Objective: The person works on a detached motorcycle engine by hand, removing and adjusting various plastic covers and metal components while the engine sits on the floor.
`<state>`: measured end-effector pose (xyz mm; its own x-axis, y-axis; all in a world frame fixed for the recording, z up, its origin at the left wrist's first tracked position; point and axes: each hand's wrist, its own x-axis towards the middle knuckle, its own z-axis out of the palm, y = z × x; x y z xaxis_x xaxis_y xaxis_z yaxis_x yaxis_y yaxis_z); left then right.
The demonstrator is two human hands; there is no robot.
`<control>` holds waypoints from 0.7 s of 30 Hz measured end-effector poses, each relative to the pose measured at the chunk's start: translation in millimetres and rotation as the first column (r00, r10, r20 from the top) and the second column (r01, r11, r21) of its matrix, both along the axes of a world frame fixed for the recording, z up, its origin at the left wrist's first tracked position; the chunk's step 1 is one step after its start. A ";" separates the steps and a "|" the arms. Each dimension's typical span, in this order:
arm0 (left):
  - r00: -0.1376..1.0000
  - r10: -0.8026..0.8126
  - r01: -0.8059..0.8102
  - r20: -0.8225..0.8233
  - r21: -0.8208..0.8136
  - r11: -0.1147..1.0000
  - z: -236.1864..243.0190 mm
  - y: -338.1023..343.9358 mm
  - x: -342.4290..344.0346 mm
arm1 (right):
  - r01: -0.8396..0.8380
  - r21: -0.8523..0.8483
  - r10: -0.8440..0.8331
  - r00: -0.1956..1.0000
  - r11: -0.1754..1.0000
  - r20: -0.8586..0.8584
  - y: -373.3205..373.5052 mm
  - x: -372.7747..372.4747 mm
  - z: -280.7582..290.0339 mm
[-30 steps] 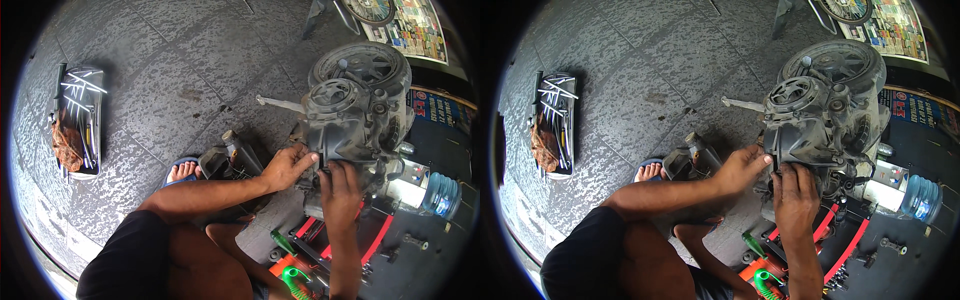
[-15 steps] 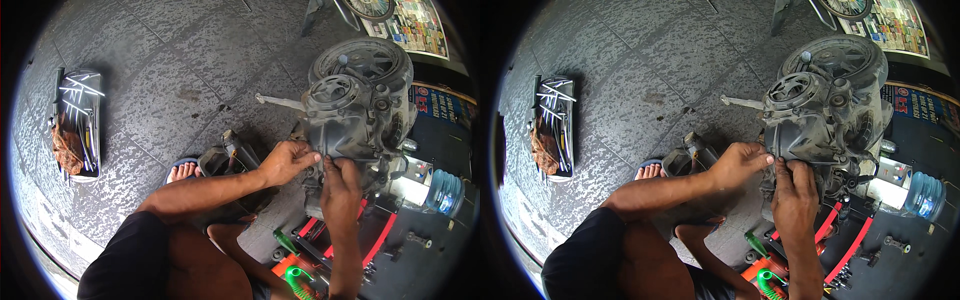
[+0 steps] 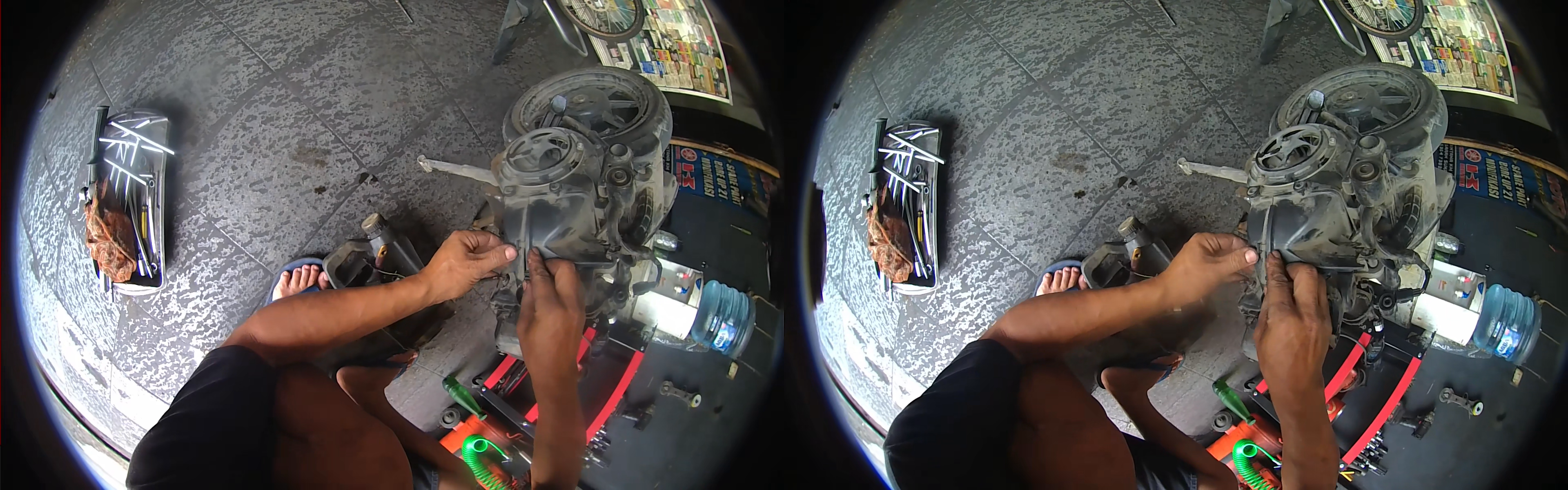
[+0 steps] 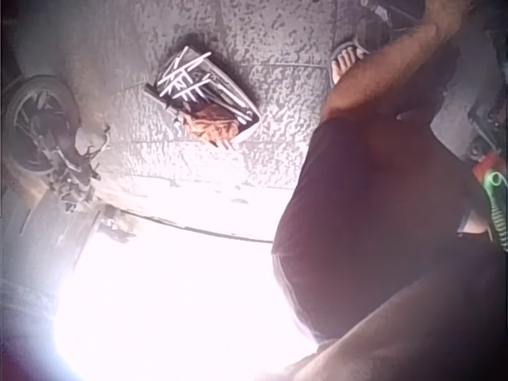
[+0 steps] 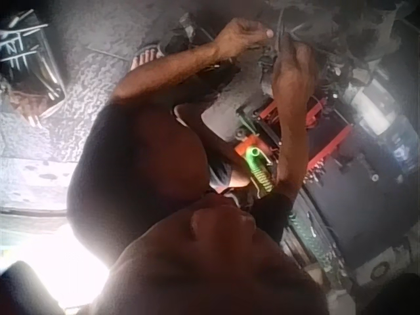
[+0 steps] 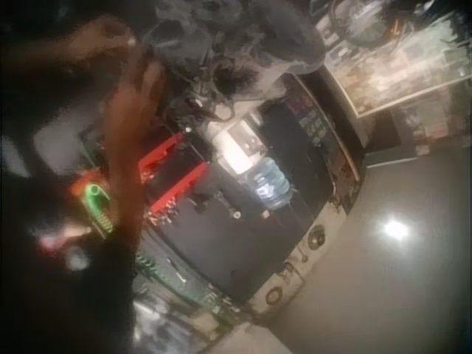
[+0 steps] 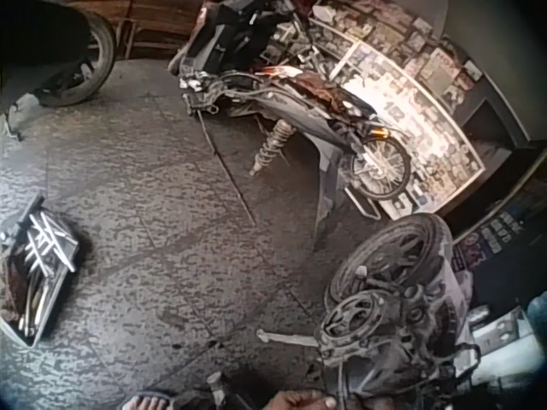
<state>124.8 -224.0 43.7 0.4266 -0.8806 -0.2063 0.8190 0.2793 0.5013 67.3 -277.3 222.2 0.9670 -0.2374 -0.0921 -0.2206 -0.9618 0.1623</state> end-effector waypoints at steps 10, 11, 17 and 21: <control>0.949 0.005 -0.029 0.314 0.069 0.997 9.5 4.7 11.4 | 0.049 -0.033 -0.051 0.997 0.998 -0.057 10.0 7.8 -3.9; 0.946 0.015 -0.041 0.323 0.072 0.997 9.7 4.2 10.5 | 0.045 -0.038 -0.047 0.998 0.998 -0.048 10.6 8.4 -5.3; 0.936 -0.005 0.001 0.351 0.011 1.000 9.9 4.5 13.8 | 0.026 0.004 -0.026 1.000 1.000 -0.005 5.7 7.0 -6.6; 0.969 -0.208 0.223 0.133 -0.107 0.969 -10.6 1.3 29.6 | 0.154 0.264 -0.188 0.976 0.952 0.109 -0.2 3.1 2.7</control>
